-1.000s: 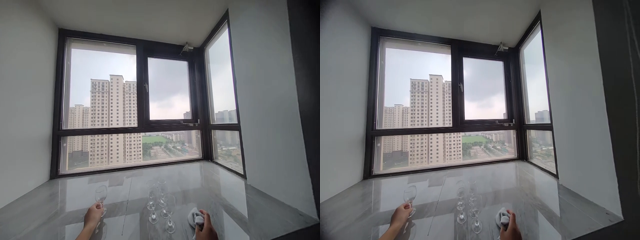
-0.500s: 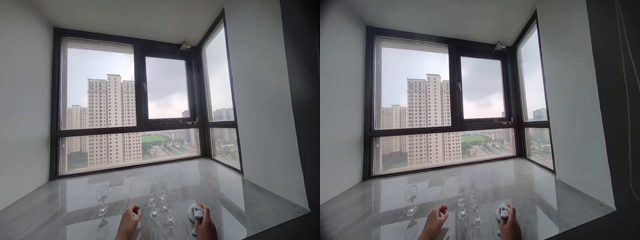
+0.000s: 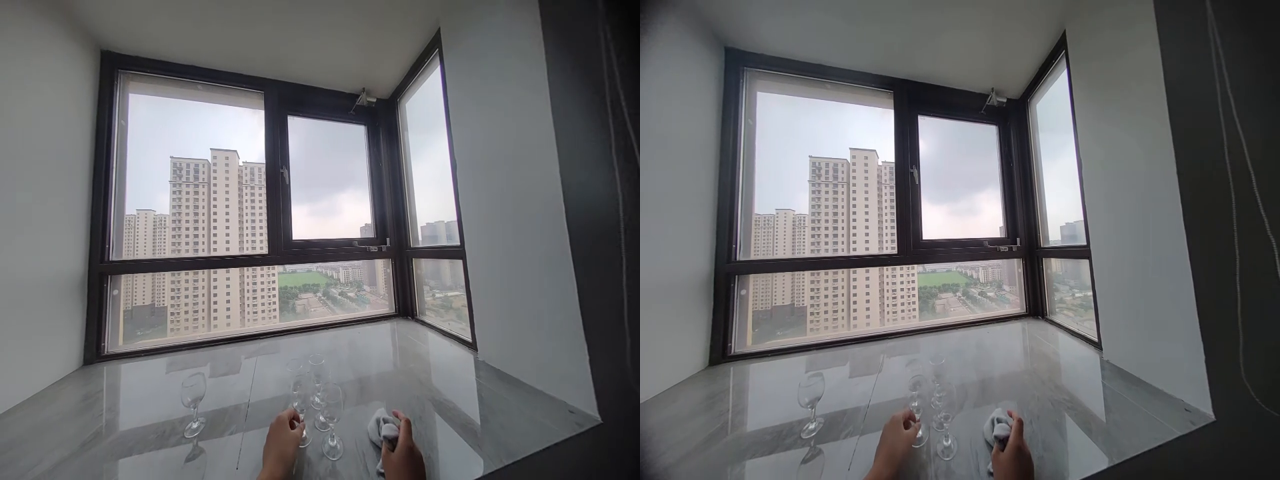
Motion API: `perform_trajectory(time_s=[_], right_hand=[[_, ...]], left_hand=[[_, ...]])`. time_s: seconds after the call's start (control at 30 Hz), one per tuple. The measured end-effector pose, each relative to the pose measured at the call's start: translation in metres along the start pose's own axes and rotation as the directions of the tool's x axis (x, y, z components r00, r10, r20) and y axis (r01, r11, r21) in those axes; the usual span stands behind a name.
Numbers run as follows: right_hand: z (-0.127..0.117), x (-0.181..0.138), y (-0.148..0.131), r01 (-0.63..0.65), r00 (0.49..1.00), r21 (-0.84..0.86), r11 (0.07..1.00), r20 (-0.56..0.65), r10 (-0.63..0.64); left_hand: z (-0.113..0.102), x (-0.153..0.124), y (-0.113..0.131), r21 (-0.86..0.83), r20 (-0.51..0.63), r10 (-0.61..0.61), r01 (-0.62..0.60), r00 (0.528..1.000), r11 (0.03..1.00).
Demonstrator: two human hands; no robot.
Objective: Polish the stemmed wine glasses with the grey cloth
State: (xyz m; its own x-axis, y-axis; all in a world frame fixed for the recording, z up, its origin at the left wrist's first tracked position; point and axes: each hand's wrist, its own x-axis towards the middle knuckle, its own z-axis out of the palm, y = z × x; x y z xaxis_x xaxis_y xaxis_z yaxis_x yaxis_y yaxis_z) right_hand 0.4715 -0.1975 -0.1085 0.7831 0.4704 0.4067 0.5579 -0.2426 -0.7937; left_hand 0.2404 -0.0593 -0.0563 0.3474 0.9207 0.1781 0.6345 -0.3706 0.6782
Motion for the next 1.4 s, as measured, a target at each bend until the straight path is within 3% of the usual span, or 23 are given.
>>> perform_trajectory(time_s=[0.17,0.33,0.5,0.67,0.83,1.0,1.1,1.23,1.4], right_hand=[[-0.002,0.001,0.003,0.017,0.999,0.046,0.999,0.034,-0.019],[-0.004,-0.002,-0.002,0.023,0.999,0.025,0.999,-0.027,-0.023],[-0.004,-0.001,0.002,0.035,0.999,-0.002,0.999,-0.007,-0.035],[-0.008,-0.003,-0.001,0.031,0.999,-0.03,0.999,0.021,-0.03],[-0.014,-0.005,-0.011,0.001,0.999,-0.011,1.0,0.045,0.0],[-0.016,-0.006,-0.013,-0.009,0.997,0.023,1.0,0.078,0.007],[-0.015,-0.008,-0.014,0.011,0.999,-0.008,1.0,0.033,-0.01],[-0.012,-0.009,-0.015,0.029,1.0,-0.047,0.998,-0.005,-0.029],[-0.013,-0.009,-0.013,0.03,1.0,-0.047,0.998,-0.008,-0.03]], left_hand=[[-0.026,-0.022,-0.024,0.094,-0.018,0.082,-0.08,0.996,0.992],[-0.087,-0.044,-0.08,0.187,-0.102,0.106,-0.086,0.989,0.979],[-0.137,-0.056,-0.132,0.147,-0.156,0.058,-0.035,0.986,0.989],[-0.157,-0.052,-0.163,0.115,-0.228,0.024,0.002,0.973,0.993],[-0.167,-0.042,-0.174,0.136,-0.287,-0.077,0.12,0.955,0.983],[-0.163,-0.054,-0.168,0.194,-0.395,-0.192,0.286,0.898,0.938],[-0.148,-0.069,-0.148,0.233,-0.312,-0.206,0.285,0.928,0.93],[-0.11,-0.079,-0.091,0.272,-0.122,0.01,0.024,0.992,0.962],[-0.058,-0.053,-0.022,0.183,0.079,0.279,-0.289,0.957,0.94]])
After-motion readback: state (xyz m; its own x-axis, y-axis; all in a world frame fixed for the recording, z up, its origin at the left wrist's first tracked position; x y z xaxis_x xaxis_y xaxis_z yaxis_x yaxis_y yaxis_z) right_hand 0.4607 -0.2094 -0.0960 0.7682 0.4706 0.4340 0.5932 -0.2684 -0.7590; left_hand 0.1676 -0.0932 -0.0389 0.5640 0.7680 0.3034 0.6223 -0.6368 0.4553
